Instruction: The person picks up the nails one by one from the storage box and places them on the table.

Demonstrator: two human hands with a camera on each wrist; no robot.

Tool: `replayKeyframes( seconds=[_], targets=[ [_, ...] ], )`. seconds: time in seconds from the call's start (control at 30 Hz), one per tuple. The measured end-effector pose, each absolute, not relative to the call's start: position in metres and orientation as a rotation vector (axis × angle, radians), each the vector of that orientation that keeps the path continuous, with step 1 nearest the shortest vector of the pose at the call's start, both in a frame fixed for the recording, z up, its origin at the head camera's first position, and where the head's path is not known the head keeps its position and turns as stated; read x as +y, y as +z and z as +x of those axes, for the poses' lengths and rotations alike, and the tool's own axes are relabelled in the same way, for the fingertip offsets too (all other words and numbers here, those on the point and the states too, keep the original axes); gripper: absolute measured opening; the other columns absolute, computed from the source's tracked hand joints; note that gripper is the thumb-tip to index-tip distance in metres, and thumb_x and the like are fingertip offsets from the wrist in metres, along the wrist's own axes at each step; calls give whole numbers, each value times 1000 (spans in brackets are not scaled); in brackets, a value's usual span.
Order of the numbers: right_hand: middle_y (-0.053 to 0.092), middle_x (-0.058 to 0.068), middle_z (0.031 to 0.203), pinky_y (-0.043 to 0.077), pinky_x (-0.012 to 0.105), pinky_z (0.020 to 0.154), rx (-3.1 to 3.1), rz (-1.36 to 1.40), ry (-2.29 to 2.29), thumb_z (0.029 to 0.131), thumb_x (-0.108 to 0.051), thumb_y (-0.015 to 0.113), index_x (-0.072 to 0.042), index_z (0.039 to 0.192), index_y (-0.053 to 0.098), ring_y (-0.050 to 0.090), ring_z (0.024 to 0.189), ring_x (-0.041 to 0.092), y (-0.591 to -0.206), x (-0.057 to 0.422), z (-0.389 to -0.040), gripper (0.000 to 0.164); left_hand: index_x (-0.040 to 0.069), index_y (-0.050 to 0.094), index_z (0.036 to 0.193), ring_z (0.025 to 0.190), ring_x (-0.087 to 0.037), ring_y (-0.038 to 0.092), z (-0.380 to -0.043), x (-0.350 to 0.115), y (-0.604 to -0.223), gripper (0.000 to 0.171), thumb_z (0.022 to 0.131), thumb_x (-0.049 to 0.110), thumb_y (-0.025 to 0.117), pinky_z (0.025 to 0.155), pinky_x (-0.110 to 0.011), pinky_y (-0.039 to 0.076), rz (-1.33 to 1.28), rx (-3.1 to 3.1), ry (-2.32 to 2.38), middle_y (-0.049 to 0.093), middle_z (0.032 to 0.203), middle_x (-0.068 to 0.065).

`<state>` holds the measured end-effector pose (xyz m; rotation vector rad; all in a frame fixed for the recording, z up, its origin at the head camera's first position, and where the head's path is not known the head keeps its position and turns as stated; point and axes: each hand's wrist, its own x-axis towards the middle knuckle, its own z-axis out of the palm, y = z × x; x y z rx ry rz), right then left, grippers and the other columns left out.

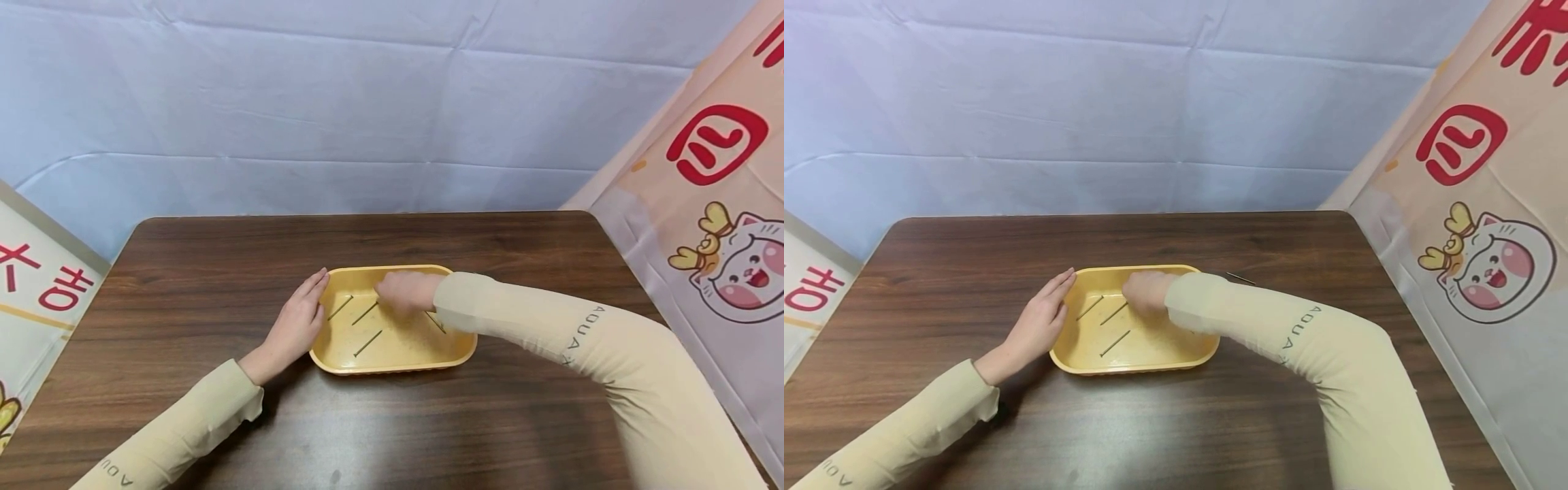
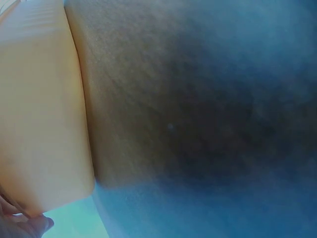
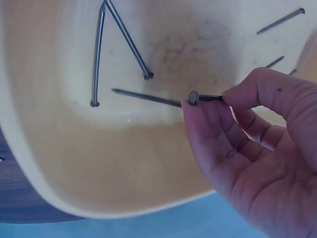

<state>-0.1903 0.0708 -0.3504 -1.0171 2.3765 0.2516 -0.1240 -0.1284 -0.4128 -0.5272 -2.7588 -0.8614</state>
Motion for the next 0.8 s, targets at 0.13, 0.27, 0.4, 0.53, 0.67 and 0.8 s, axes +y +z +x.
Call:
replayKeyframes(
  seconds=[0.13, 0.27, 0.4, 0.53, 0.67, 0.8],
  targets=[
    [53, 4, 78, 38, 25, 57, 2382, -1043, 227, 86, 5, 43, -6, 98, 54, 42, 67, 14, -346, 72, -191, 19, -11, 41, 131, 127, -30, 36, -125, -129, -415, 47, 85, -4, 48, 103, -43, 33, -529, -2763, -862, 38, 139, -19],
    [56, 5, 82, 36, 25, 58, 2361, -1044, 225, 91, 4, 41, -3, 114, 52, 44, 65, 12, -343, 73, -192, 26, -11, 41, 131, 127, -30, 37, -125, -128, -415, 47, 85, -4, 49, 103, -43, 33, -530, -2761, -860, 38, 139, -20],
    [56, 5, 80, 36, 24, 56, 2347, -1053, 226, 91, 5, 40, -3, 117, 51, 43, 63, 11, -340, 74, -192, 29, -11, 42, 130, 127, -30, 37, -125, -128, -415, 47, 84, -4, 49, 103, -43, 33, -530, -2757, -858, 38, 139, -20],
    [52, 3, 73, 35, 23, 52, 2347, -1066, 205, 89, 8, 40, -3, 114, 52, 41, 59, 12, -336, 75, -193, 29, -11, 42, 130, 127, -31, 37, -126, -129, -416, 47, 84, -5, 49, 103, -44, 33, -530, -2757, -859, 39, 138, -20],
    [49, 2, 70, 33, 24, 50, 2356, -1101, 165, 86, 10, 44, -3, 108, 53, 40, 57, 13, -331, 78, -194, 27, -11, 42, 130, 127, -31, 37, -126, -129, -416, 47, 84, -5, 49, 103, -44, 33, -529, -2757, -860, 39, 138, -20],
    [47, 0, 68, 31, 23, 50, 2374, -1158, 140, 84, 10, 46, -6, 95, 53, 38, 58, 12, -328, 81, -195, 20, -12, 42, 130, 126, -31, 37, -127, -129, -416, 47, 84, -5, 49, 103, -44, 33, -531, -2753, -861, 39, 138, -21]
  ],
)
